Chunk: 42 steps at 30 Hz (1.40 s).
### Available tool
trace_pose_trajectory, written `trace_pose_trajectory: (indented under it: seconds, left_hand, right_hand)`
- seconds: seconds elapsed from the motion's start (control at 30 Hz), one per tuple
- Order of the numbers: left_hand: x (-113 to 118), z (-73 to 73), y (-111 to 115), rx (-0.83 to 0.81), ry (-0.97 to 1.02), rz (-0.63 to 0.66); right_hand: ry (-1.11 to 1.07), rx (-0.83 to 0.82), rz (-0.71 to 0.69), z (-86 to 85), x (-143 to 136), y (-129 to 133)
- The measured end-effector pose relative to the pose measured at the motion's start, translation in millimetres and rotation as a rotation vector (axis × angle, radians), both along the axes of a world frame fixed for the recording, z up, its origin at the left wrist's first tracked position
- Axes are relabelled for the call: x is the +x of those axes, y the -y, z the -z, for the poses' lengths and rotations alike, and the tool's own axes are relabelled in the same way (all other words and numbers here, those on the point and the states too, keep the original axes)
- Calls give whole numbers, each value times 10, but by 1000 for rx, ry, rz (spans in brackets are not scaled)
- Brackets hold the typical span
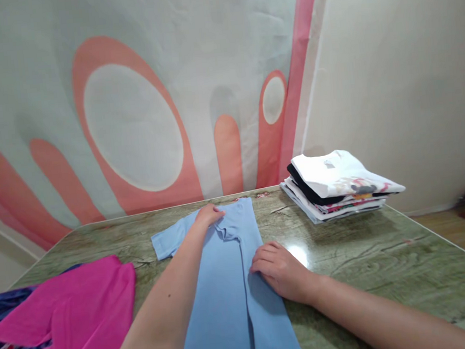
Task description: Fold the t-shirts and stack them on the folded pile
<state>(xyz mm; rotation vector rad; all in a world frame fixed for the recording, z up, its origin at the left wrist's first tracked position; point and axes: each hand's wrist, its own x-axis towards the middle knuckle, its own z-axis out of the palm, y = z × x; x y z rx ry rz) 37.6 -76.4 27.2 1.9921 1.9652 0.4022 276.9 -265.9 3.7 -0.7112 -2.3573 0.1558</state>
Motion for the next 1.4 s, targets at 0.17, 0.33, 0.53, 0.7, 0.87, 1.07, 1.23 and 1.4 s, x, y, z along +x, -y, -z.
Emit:
trace_pose_trajectory:
  seconds: [0.17,0.33,0.53,0.7,0.87,1.07,1.23,1.4]
  left_hand:
    - [-49,175,70,81,56,26]
    - [-28,207,73,163,171,94]
    - [22,197,80,200,314,176]
    - [35,89,95,172,483,243]
    - [-56,58,98,104,661,156]
    - [-81,180,105,51,626,52]
    - [-53,202,83,77,642,-20]
    - [-80,228,66,54,618,14]
  right_hand:
    - [54,-58,-150,-92,-44,130]
    - [226,-111,-364,-304,-111,362]
    - [441,-164,-375,-415,-153,470]
    - [425,-237,-364,-356,-127,457]
    - [384,-215,-407,-272,-97,458]
    - [353,-172,-450,-204,-126,432]
    - [287,-204,-469,-258,-141,424]
    - [289,-192,-471,-262,-155,438]
